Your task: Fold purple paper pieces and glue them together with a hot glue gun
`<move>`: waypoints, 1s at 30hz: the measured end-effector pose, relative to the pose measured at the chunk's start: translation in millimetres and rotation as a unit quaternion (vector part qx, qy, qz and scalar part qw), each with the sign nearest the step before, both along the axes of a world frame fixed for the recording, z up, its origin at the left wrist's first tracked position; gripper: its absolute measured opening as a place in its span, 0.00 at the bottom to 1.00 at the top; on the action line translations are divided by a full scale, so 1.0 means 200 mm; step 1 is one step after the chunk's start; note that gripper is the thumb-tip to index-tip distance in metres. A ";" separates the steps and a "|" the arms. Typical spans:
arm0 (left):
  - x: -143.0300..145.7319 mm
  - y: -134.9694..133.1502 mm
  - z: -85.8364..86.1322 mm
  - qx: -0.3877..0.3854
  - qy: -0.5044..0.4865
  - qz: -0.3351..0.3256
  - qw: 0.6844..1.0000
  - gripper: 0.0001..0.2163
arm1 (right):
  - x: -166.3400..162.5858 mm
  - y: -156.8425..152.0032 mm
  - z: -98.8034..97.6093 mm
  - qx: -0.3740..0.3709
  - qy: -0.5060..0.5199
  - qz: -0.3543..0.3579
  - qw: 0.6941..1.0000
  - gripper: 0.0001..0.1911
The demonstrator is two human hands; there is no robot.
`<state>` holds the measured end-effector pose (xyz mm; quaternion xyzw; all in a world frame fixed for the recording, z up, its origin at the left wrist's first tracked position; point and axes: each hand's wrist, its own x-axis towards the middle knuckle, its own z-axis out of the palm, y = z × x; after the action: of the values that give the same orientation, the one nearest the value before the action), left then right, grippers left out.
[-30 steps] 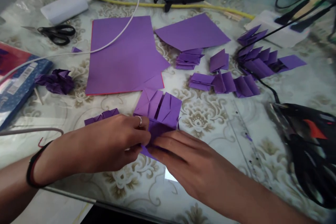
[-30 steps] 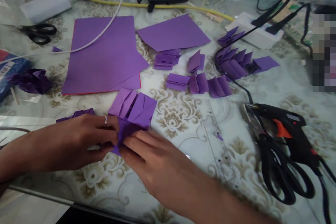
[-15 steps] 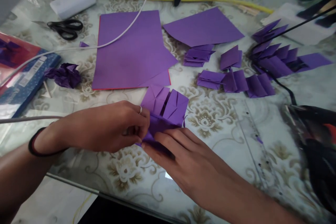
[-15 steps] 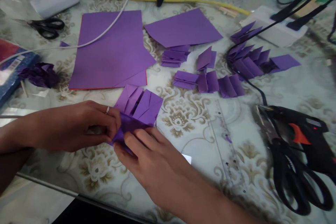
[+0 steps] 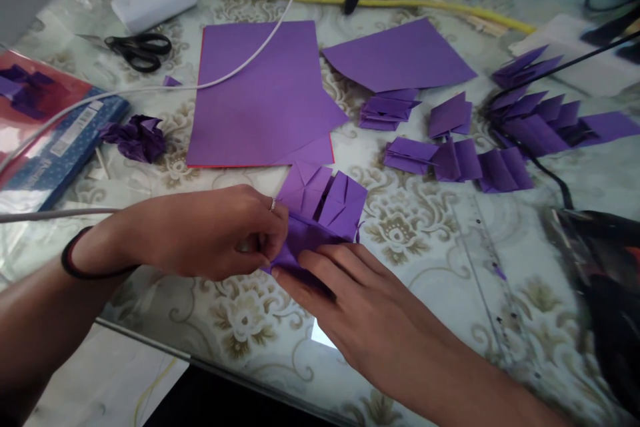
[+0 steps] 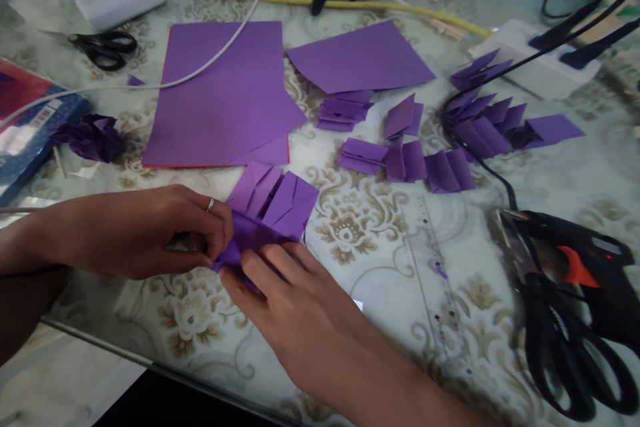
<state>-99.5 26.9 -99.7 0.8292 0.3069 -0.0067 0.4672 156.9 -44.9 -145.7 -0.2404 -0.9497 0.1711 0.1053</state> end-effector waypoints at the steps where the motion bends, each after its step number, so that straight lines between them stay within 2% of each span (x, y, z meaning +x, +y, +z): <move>1: 0.00 0.00 0.00 -0.001 -0.003 -0.002 1.000 0.10 | 0.00 0.00 0.00 0.001 0.001 -0.003 1.000 0.29; 8: 0.00 0.00 -0.01 0.004 -0.009 -0.007 1.000 0.10 | -0.03 0.01 0.00 0.003 -0.007 -0.013 1.000 0.31; 14: 0.00 0.01 -0.03 -0.004 -0.012 -0.018 1.000 0.09 | -0.02 0.02 0.01 0.012 -0.011 0.007 1.000 0.28; 17: -0.01 0.02 -0.03 -0.014 -0.014 -0.021 1.000 0.08 | -0.01 0.01 0.01 0.041 -0.019 0.017 0.999 0.30; 22: -0.02 0.03 -0.03 -0.028 -0.020 -0.027 0.999 0.08 | -0.02 -0.02 0.01 0.087 -0.028 0.013 0.996 0.27; 30: -0.01 0.02 0.00 -0.019 -0.002 -0.034 0.999 0.09 | -0.03 -0.02 0.00 0.056 -0.038 0.001 0.998 0.33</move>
<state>-102.1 31.8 -100.2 0.8303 0.2770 -0.0267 0.4828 150.3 -48.7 -146.0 -0.2394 -0.9613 0.1087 0.0820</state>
